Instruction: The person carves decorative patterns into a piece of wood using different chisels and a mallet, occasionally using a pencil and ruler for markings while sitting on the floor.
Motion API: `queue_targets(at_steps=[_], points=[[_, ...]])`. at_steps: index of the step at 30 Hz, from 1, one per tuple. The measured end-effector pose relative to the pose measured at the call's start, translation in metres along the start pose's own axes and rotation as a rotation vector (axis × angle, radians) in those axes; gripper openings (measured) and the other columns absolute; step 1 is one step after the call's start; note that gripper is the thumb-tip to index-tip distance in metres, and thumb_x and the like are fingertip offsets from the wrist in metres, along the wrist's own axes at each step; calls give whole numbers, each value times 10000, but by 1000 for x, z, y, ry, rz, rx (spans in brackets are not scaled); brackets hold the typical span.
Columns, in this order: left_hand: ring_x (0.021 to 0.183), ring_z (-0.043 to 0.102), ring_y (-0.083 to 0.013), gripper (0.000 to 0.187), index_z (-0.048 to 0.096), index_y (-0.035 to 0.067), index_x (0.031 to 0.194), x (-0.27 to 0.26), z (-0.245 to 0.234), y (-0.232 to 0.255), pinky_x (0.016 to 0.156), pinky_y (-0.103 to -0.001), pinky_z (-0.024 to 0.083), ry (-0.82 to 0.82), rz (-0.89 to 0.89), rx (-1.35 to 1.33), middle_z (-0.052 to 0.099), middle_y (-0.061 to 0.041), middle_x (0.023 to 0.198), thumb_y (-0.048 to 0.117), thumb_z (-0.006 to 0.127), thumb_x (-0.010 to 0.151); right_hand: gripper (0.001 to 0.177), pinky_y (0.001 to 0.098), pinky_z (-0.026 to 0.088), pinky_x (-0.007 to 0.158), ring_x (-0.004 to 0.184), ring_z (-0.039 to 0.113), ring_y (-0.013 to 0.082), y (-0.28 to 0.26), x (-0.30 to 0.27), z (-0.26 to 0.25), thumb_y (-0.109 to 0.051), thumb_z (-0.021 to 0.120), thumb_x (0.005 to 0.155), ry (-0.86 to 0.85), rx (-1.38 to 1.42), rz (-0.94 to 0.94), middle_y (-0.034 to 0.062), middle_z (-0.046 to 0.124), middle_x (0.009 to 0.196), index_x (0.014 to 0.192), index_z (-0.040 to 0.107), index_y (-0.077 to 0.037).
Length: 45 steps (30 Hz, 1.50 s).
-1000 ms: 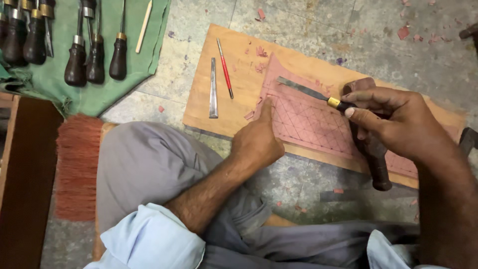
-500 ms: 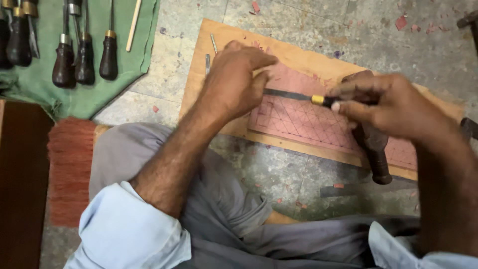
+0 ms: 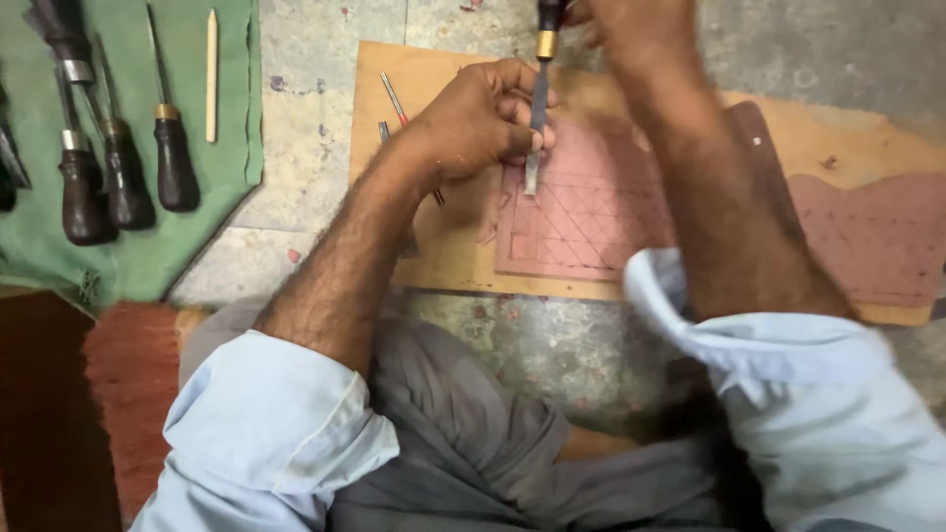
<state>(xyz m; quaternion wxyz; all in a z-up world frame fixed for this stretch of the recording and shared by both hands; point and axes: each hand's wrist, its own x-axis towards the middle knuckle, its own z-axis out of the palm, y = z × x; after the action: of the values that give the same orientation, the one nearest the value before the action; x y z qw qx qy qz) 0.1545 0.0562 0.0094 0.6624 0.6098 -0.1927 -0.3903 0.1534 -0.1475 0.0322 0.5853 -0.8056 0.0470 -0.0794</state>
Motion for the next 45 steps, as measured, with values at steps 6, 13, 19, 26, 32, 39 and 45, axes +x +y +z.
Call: queue_targets(at_steps=[6, 13, 19, 26, 32, 39, 45], points=[[691, 680, -70, 237, 608, 67, 969, 5, -3, -3, 623, -259, 607, -9, -1, 57, 698, -10, 765, -78, 759, 858, 382, 263, 445, 594, 675, 580, 71, 35, -37, 44, -350, 662, 1096, 118, 226, -124, 15, 696, 815, 949, 703, 1], [680, 559, -50, 234, 602, 53, 936, 5, 0, -4, 629, -255, 531, 31, 79, 253, 581, 32, 731, -96, 753, 838, 332, 286, 537, 741, 845, 654, 104, 36, -42, 53, -284, 663, 1146, 200, 218, -325, 53, 719, 938, 1045, 673, 33], [668, 613, -20, 250, 608, 85, 912, 0, 2, 0, 627, -232, 564, -3, 7, 169, 623, 90, 707, -118, 697, 795, 342, 283, 477, 648, 725, 592, 84, 31, -46, 54, -264, 682, 1120, 256, 8, -295, 35, 672, 801, 946, 673, 30], [707, 547, -26, 282, 588, 72, 946, 3, 3, -10, 635, -241, 530, 21, 120, 211, 536, 81, 764, -126, 733, 805, 311, 279, 495, 665, 740, 594, 76, 28, -48, 57, -253, 666, 1122, 309, 89, -337, 28, 688, 868, 994, 654, 31], [690, 583, -31, 278, 599, 84, 943, 0, 5, -8, 606, -239, 534, 11, 55, 167, 571, 79, 748, -144, 659, 797, 292, 285, 486, 670, 745, 584, 81, 22, -51, 55, -243, 666, 1117, 321, 28, -372, 29, 674, 846, 994, 658, 21], [691, 590, -35, 260, 587, 72, 871, 0, 6, -4, 620, -236, 534, 3, 24, 252, 588, 72, 741, -141, 704, 778, 300, 281, 465, 645, 701, 539, 75, 22, -51, 55, -254, 692, 1089, 358, -48, -336, -1, 625, 774, 926, 658, -5], [675, 564, -31, 264, 543, 90, 882, -2, 4, -3, 621, -236, 548, 26, 75, 115, 530, 77, 735, -114, 702, 823, 270, 275, 479, 678, 752, 558, 72, 21, -48, 56, -263, 672, 1112, 320, 44, -343, 0, 646, 849, 1064, 675, 2]])
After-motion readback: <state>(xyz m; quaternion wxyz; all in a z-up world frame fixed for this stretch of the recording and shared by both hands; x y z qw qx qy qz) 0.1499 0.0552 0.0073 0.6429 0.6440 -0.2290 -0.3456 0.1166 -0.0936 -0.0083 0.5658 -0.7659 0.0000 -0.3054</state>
